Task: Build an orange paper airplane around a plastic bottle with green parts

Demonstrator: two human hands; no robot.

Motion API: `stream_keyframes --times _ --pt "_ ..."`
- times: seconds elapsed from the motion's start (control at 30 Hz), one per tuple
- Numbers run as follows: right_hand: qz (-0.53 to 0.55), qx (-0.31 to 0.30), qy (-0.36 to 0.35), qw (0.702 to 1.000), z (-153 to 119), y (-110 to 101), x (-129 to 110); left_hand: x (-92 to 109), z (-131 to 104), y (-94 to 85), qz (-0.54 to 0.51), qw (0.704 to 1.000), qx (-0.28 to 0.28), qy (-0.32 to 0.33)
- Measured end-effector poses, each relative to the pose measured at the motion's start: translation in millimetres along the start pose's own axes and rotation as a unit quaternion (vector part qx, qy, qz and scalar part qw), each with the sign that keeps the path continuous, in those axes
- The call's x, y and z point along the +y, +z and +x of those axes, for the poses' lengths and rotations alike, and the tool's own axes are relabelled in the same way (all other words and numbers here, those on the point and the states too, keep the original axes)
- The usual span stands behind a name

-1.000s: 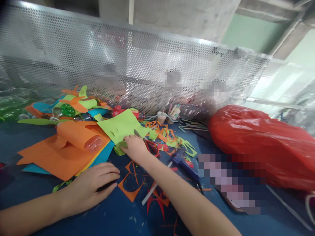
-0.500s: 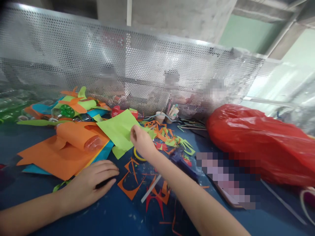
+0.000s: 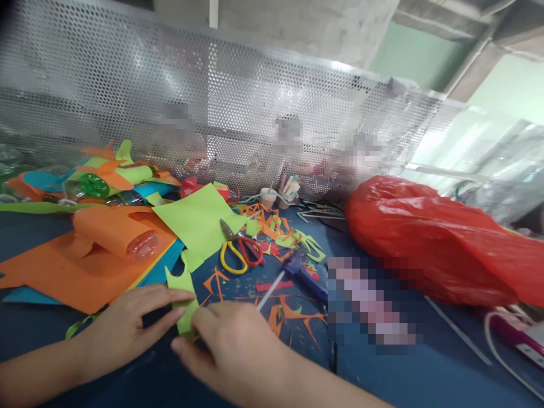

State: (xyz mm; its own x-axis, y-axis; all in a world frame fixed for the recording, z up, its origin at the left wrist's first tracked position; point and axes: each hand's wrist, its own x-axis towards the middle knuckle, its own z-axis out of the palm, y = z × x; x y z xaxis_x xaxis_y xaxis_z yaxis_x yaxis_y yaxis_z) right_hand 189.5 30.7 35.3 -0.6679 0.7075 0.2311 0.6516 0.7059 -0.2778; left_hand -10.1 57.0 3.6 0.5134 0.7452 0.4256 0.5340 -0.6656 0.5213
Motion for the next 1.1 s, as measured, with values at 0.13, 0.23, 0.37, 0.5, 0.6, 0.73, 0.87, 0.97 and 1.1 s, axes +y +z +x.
stream_keyframes --times 0.13,0.23,0.37,0.5,0.6,0.73,0.87,0.97,1.1 --pt "-0.115 0.044 0.179 0.976 13.5 -25.6 45.5 1.1 3.3 -1.8 -0.070 0.995 -0.043 -0.057" --pt "-0.085 0.053 0.245 0.964 17.7 -36.2 89.8 0.8 2.7 -0.1 -0.221 0.962 -0.117 -0.109" --pt "-0.002 0.019 0.223 0.975 14.1 -30.9 127.6 2.0 0.6 6.1 -0.313 0.926 -0.167 -0.129" --pt "0.042 0.040 0.220 0.974 10.8 -17.7 134.7 5.6 1.6 9.7 -0.157 0.975 -0.128 -0.086" --pt "0.022 0.118 0.260 0.958 8.7 -18.6 130.9 6.8 0.9 10.6 -0.066 0.992 -0.087 -0.061" --pt "0.022 0.242 0.299 0.923 6.9 -37.4 132.1 4.1 -3.4 11.1 0.012 0.997 -0.079 -0.021" --pt "0.117 0.316 0.303 0.891 10.4 -49.4 136.2 0.5 -7.0 11.3 0.073 0.990 -0.109 0.056" --pt "0.211 0.330 0.292 0.872 15.3 -42.5 125.8 -1.2 -8.1 12.3 0.109 0.985 -0.113 0.076" --pt "0.482 0.250 0.288 0.789 20.2 -22.0 93.5 -1.1 -8.4 13.7 0.111 0.989 -0.081 0.062"
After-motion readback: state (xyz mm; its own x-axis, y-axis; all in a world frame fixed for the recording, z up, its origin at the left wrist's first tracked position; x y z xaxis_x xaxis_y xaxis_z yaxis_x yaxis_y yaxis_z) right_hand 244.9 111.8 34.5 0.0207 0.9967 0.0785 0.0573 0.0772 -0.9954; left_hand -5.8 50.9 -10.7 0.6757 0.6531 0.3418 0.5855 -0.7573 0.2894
